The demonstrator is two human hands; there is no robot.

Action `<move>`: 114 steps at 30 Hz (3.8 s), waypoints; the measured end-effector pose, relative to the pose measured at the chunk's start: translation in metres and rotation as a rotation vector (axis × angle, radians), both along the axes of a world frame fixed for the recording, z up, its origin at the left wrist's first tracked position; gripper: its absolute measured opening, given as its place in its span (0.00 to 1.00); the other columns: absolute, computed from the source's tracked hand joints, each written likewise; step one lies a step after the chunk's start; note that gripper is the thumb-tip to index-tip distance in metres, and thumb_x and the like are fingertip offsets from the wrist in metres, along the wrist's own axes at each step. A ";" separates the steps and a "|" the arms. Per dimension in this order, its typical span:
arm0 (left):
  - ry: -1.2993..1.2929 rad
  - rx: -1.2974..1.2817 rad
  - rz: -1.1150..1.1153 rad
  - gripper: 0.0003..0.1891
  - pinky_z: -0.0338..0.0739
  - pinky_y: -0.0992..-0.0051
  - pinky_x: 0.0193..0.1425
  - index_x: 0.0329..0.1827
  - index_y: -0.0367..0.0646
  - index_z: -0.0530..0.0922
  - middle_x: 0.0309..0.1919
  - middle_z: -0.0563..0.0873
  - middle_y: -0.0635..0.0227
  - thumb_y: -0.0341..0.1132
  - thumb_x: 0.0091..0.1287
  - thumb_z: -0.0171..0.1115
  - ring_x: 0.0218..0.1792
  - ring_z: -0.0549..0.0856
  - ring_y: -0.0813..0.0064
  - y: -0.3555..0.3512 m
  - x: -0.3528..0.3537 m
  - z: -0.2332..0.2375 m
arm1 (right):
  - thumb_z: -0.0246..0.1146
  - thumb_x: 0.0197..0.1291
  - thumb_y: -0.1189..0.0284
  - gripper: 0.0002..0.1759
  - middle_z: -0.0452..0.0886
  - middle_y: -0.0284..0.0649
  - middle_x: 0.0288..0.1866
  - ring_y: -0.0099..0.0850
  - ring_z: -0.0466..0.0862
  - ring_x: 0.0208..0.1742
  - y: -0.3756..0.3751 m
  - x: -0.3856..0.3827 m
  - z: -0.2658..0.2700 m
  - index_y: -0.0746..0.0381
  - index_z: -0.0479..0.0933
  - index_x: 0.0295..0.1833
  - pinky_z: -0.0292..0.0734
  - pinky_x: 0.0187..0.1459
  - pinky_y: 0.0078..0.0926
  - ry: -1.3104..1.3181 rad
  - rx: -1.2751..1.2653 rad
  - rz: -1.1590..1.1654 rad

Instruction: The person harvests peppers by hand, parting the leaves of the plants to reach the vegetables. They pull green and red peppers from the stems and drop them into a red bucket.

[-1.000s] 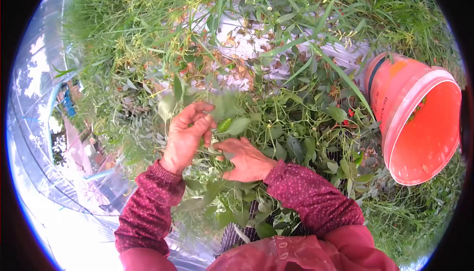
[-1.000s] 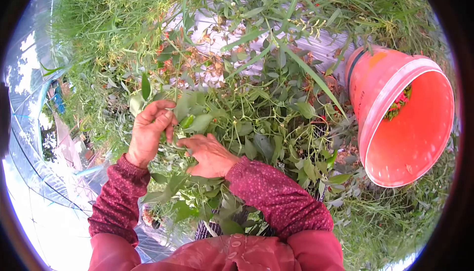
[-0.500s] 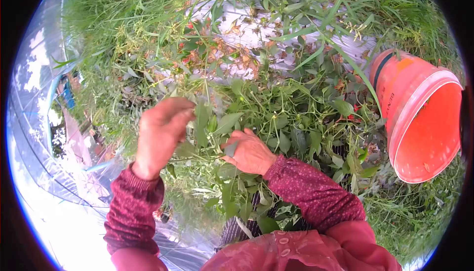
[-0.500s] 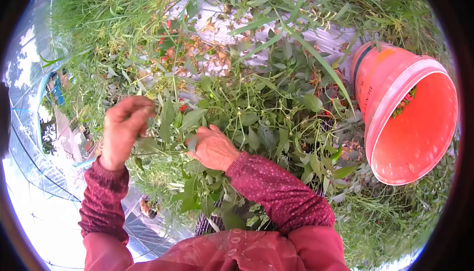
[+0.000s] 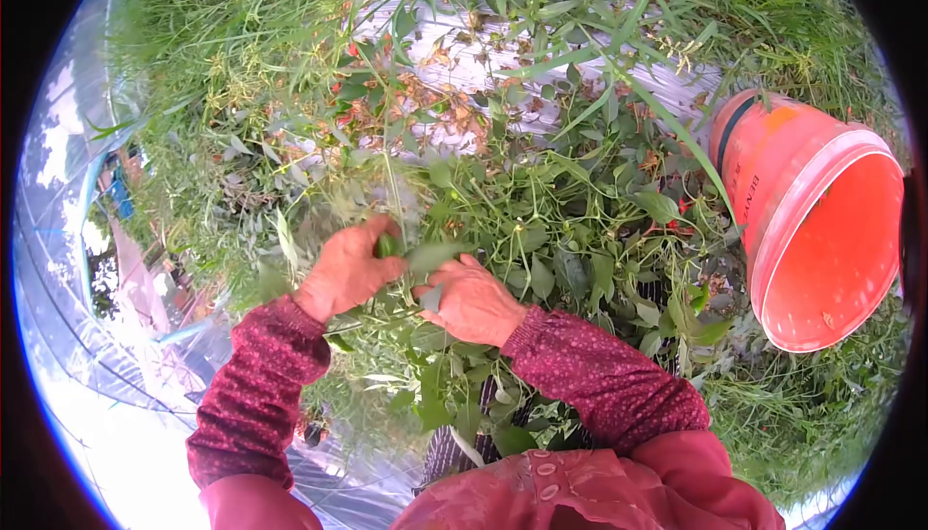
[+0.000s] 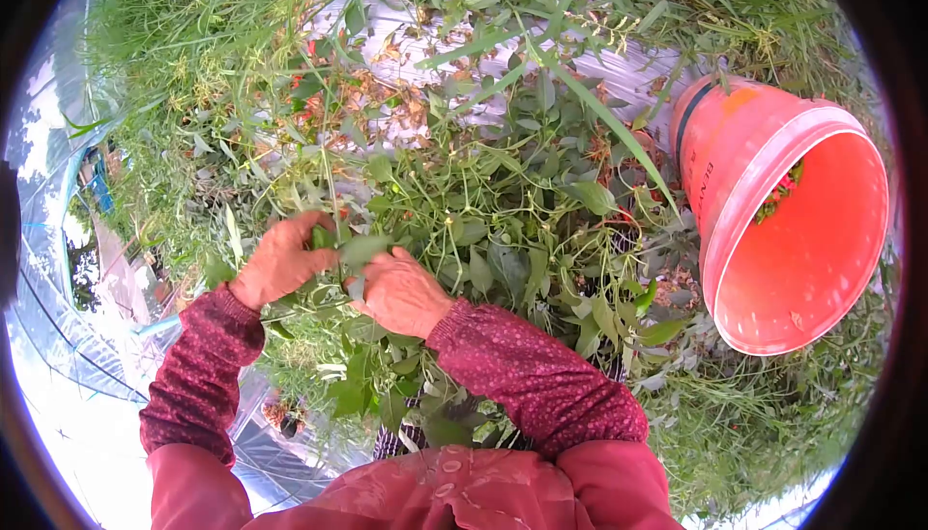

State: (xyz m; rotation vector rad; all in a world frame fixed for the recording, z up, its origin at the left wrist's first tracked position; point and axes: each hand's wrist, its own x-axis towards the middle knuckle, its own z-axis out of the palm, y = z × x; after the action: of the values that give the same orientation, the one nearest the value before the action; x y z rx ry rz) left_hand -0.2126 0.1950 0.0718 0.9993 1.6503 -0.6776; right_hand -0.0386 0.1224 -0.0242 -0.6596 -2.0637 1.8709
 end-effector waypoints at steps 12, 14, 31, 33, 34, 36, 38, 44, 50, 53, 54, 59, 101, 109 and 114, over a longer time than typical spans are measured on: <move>-0.236 0.572 0.760 0.05 0.67 0.82 0.20 0.38 0.40 0.77 0.22 0.75 0.75 0.32 0.66 0.55 0.17 0.72 0.83 0.061 -0.045 0.100 | 0.54 0.65 0.58 0.17 0.79 0.44 0.35 0.43 0.75 0.46 0.008 0.001 0.004 0.62 0.78 0.41 0.67 0.52 0.46 -0.007 -0.252 -0.015; -0.252 0.517 0.576 0.06 0.67 0.80 0.19 0.33 0.42 0.77 0.19 0.76 0.74 0.34 0.67 0.57 0.16 0.73 0.82 0.047 -0.047 0.119 | 0.55 0.64 0.58 0.18 0.78 0.47 0.35 0.46 0.75 0.44 0.006 -0.001 -0.004 0.63 0.77 0.41 0.67 0.51 0.45 0.013 -0.264 -0.120; 0.159 0.261 0.797 0.12 0.66 0.81 0.17 0.23 0.36 0.77 0.14 0.74 0.74 0.34 0.61 0.60 0.15 0.72 0.84 -0.032 -0.025 0.087 | 0.57 0.63 0.60 0.15 0.78 0.47 0.33 0.46 0.78 0.39 0.010 -0.001 0.003 0.63 0.76 0.40 0.72 0.45 0.44 -0.004 -0.198 -0.126; 0.181 0.235 0.225 0.09 0.71 0.72 0.21 0.23 0.39 0.76 0.14 0.76 0.71 0.34 0.58 0.61 0.17 0.77 0.76 -0.043 -0.053 0.092 | 0.57 0.63 0.60 0.15 0.78 0.45 0.34 0.44 0.77 0.41 0.008 -0.002 0.001 0.62 0.76 0.42 0.71 0.47 0.44 -0.039 -0.229 -0.053; 0.284 0.287 -0.212 0.09 0.72 0.68 0.22 0.24 0.40 0.76 0.15 0.77 0.66 0.35 0.57 0.61 0.18 0.79 0.70 -0.055 -0.073 0.097 | 0.56 0.64 0.60 0.15 0.78 0.44 0.35 0.43 0.77 0.43 0.006 -0.002 0.001 0.61 0.76 0.44 0.69 0.50 0.45 -0.050 -0.278 0.037; 0.569 0.245 -0.746 0.08 0.73 0.62 0.25 0.27 0.42 0.76 0.19 0.80 0.59 0.38 0.56 0.61 0.21 0.80 0.57 -0.053 -0.111 0.103 | 0.56 0.63 0.60 0.15 0.77 0.41 0.34 0.39 0.75 0.46 -0.001 -0.002 0.002 0.59 0.75 0.46 0.67 0.52 0.46 -0.039 -0.268 -0.049; 0.721 0.273 -0.727 0.10 0.72 0.58 0.25 0.27 0.42 0.76 0.19 0.79 0.54 0.39 0.56 0.62 0.22 0.81 0.52 -0.031 -0.135 0.117 | 0.56 0.64 0.59 0.15 0.73 0.39 0.30 0.36 0.74 0.41 -0.003 -0.003 -0.004 0.61 0.77 0.37 0.66 0.51 0.42 0.006 -0.182 -0.051; 0.181 0.373 0.236 0.14 0.61 0.79 0.17 0.21 0.39 0.72 0.14 0.69 0.78 0.36 0.59 0.63 0.15 0.66 0.86 0.101 -0.039 0.060 | 0.65 0.50 0.65 0.24 0.71 0.42 0.54 0.36 0.67 0.60 0.002 0.003 0.003 0.64 0.73 0.52 0.64 0.55 0.38 0.034 -0.020 0.054; -0.182 0.271 0.193 0.15 0.69 0.78 0.19 0.34 0.31 0.79 0.17 0.75 0.71 0.38 0.60 0.64 0.17 0.74 0.82 0.136 0.020 -0.129 | 0.61 0.50 0.65 0.25 0.66 0.51 0.64 0.44 0.56 0.72 -0.021 0.005 -0.008 0.70 0.73 0.52 0.66 0.65 0.44 -0.016 -0.015 0.261; -0.147 0.172 0.392 0.18 0.77 0.73 0.25 0.41 0.27 0.79 0.28 0.83 0.56 0.38 0.60 0.62 0.23 0.81 0.71 0.127 0.007 -0.210 | 0.62 0.49 0.69 0.17 0.67 0.45 0.62 0.39 0.58 0.71 -0.022 0.011 -0.011 0.66 0.74 0.44 0.66 0.61 0.35 -0.014 -0.044 0.168; -0.139 0.246 0.558 0.15 0.74 0.74 0.21 0.39 0.27 0.78 0.27 0.82 0.57 0.35 0.60 0.62 0.20 0.79 0.73 0.122 -0.001 -0.235 | 0.61 0.50 0.70 0.14 0.68 0.45 0.61 0.38 0.58 0.71 -0.024 0.013 -0.010 0.66 0.74 0.42 0.67 0.61 0.35 0.002 -0.097 0.162; -0.044 0.007 1.092 0.09 0.66 0.78 0.17 0.39 0.36 0.74 0.24 0.79 0.67 0.33 0.62 0.58 0.17 0.70 0.80 0.123 0.008 -0.297 | 0.59 0.53 0.70 0.20 0.66 0.44 0.63 0.38 0.54 0.73 -0.040 0.013 -0.018 0.63 0.70 0.52 0.63 0.67 0.36 0.007 -0.071 0.207; -0.568 0.601 -0.412 0.12 0.80 0.65 0.35 0.41 0.42 0.75 0.28 0.77 0.60 0.31 0.53 0.55 0.31 0.83 0.62 -0.096 0.103 -0.162 | 0.57 0.57 0.80 0.06 0.81 0.48 0.34 0.40 0.83 0.36 0.147 0.133 -0.024 0.66 0.76 0.41 0.77 0.40 0.30 -0.574 -0.254 -0.315; -0.530 0.588 -0.416 0.16 0.78 0.65 0.37 0.47 0.43 0.76 0.28 0.76 0.62 0.29 0.53 0.55 0.31 0.82 0.63 -0.110 0.105 -0.161 | 0.60 0.54 0.78 0.15 0.80 0.46 0.43 0.38 0.80 0.43 0.124 0.147 -0.062 0.62 0.75 0.50 0.75 0.48 0.31 -0.829 -0.112 -0.068; -0.549 0.564 -0.409 0.17 0.78 0.65 0.39 0.50 0.45 0.74 0.31 0.75 0.62 0.30 0.55 0.55 0.33 0.82 0.63 -0.131 0.107 -0.160 | 0.62 0.47 0.79 0.24 0.78 0.44 0.52 0.48 0.75 0.57 0.069 0.149 -0.037 0.56 0.74 0.55 0.71 0.58 0.39 -0.589 0.034 0.154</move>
State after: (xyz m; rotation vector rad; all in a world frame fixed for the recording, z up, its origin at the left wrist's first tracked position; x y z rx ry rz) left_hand -0.1060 0.0635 -0.0886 1.7790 1.1651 -0.1458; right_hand 0.1106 0.1916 -0.0610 -1.1887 -2.5518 1.8730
